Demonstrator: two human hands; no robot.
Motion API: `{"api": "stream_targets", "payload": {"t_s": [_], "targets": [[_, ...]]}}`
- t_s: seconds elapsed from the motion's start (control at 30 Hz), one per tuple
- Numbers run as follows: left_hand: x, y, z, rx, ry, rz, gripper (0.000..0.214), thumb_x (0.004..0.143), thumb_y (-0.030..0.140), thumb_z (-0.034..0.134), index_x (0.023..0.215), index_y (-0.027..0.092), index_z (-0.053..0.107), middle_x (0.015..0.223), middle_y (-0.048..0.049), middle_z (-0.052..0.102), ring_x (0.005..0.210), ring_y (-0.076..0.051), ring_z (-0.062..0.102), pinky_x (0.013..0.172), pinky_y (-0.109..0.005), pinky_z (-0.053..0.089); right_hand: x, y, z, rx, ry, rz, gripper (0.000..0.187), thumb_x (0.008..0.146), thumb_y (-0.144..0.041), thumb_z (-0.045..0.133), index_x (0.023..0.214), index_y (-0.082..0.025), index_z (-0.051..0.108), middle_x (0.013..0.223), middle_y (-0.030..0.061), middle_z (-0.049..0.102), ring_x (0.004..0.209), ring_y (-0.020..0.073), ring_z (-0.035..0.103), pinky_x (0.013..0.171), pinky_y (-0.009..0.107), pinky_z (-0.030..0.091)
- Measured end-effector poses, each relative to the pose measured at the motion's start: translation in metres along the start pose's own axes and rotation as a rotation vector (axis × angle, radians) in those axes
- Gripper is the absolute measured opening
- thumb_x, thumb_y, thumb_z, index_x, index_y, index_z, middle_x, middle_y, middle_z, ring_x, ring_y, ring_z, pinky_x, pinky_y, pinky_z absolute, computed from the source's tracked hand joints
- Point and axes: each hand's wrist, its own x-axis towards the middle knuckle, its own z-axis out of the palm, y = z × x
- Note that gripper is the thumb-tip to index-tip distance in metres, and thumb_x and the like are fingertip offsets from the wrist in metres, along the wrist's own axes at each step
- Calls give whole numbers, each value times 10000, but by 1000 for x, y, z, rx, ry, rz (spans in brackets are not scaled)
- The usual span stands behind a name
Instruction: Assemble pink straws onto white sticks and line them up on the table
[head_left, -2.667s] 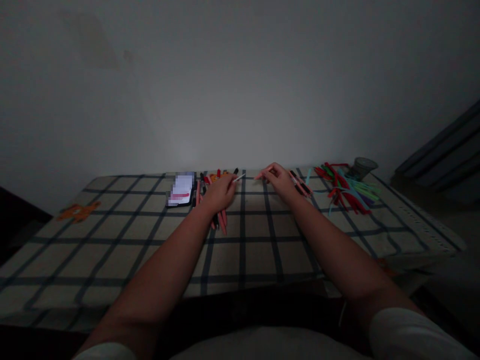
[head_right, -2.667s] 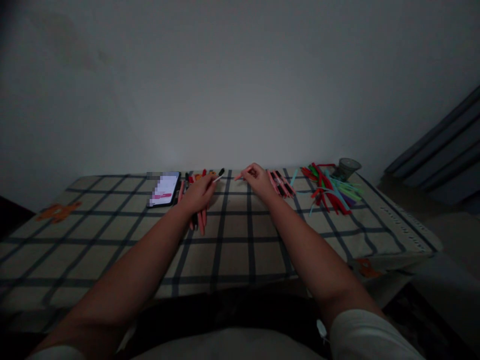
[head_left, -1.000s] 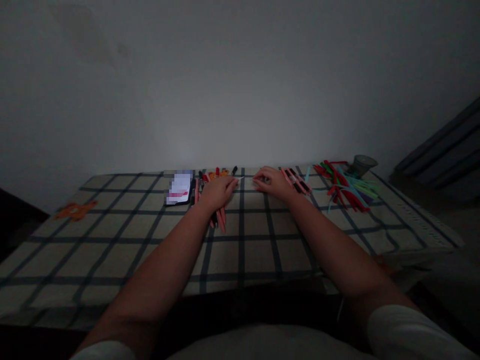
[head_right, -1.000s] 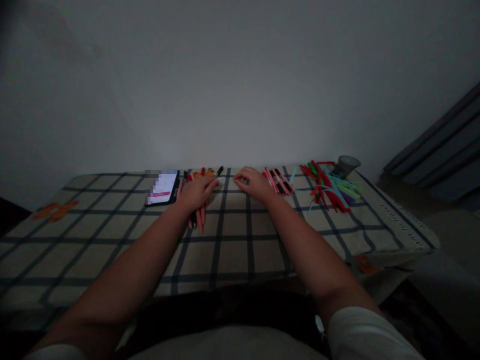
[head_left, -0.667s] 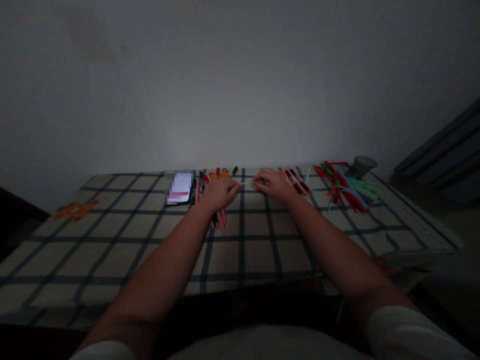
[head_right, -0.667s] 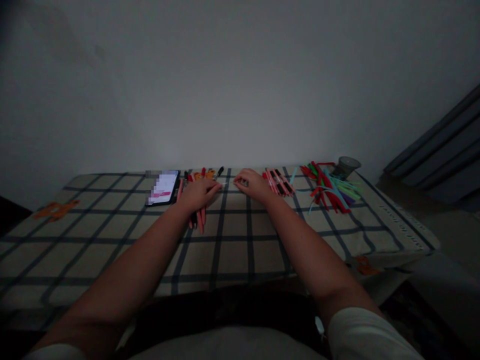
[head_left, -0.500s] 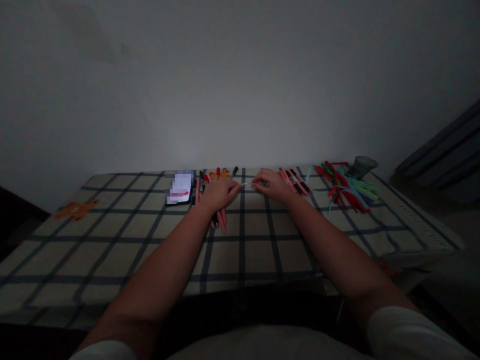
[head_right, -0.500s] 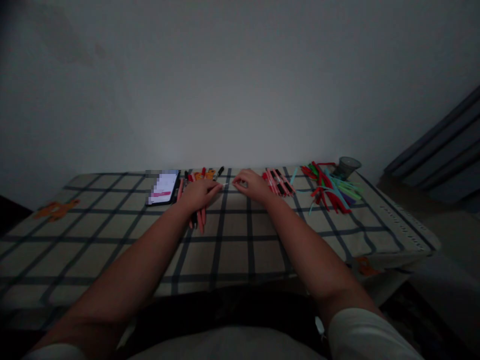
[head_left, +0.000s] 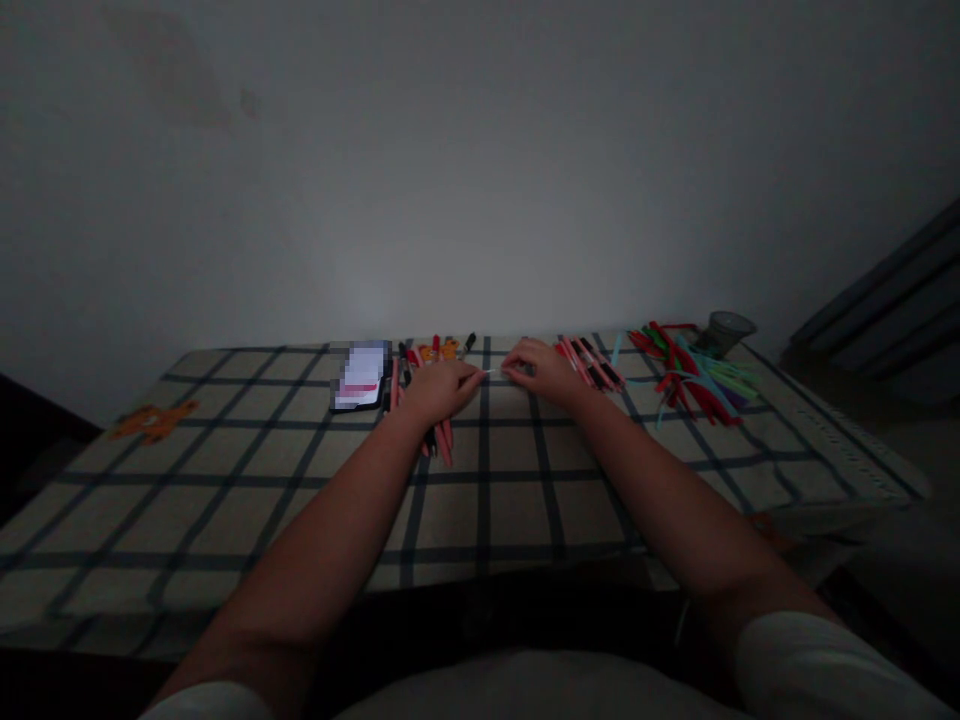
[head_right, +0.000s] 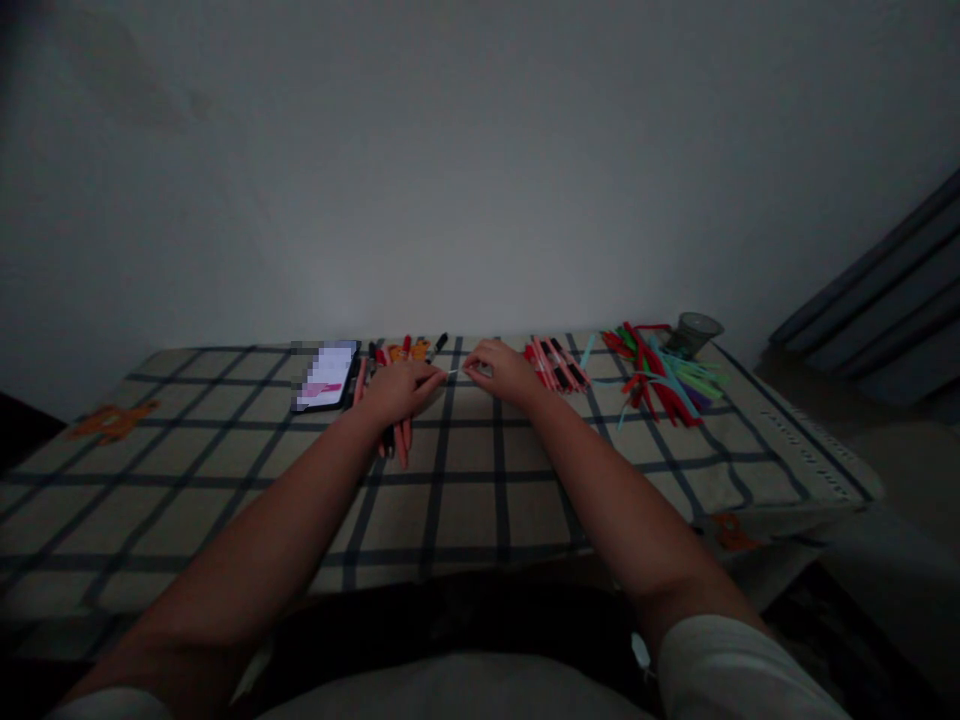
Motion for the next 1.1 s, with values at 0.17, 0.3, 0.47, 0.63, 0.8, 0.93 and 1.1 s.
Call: {"api": "stream_targets", "payload": {"t_s": [0.17,0.3,0.47,0.63,0.8,0.93,1.1], "targets": [[1,3,1,-1,12,40,464,955,483,320,928,214,698,948,-84,694,923,-260,620,759,-355,443,0,0,6,-4,-17,-14,98,854,-253,577,852,-190,652,862,60,619,864,182,552,792,304,425],[0,5,1,6,-8,62,468,953,485,314,931,205,689,949,-79,693,907,-241,621,760,-340,445,1,0,9,10,-32,-37,95,847,-248,576,836,-185,647,841,61,613,840,183,553,766,301,428],[0,5,1,10,-29,105,374,939,373,347,989,204,677,991,-82,684,928,-233,618,779,-331,446,1,1,8,26,-37,-32,94,837,-257,589,853,-182,644,846,63,610,821,180,555,747,295,432],[0,3,3,29,-22,139,349,925,308,358,1048,216,671,1012,-79,676,961,-237,612,797,-336,449,1,-2,8,26,-69,-15,143,857,-283,577,868,-169,663,801,59,615,761,167,553,703,280,422],[2,-1,6,-22,13,199,391,920,253,373,1234,224,606,1040,-81,665,989,-228,608,839,-349,457,1,-3,10,80,-35,7,157,861,-291,581,886,-178,687,779,45,636,733,150,554,674,263,415],[6,-6,15,-136,94,293,477,917,181,371,1383,170,469,1162,-126,629,1090,-224,571,918,-379,446,2,-2,14,199,83,86,166,827,-313,607,859,-171,686,751,33,639,664,132,538,626,255,414],[10,-7,26,-246,151,336,501,964,228,365,1462,191,336,1252,-135,598,1154,-222,540,965,-411,421,3,-11,17,503,215,282,209,750,-381,677,818,-185,652,784,25,663,661,130,567,611,257,447]]}}
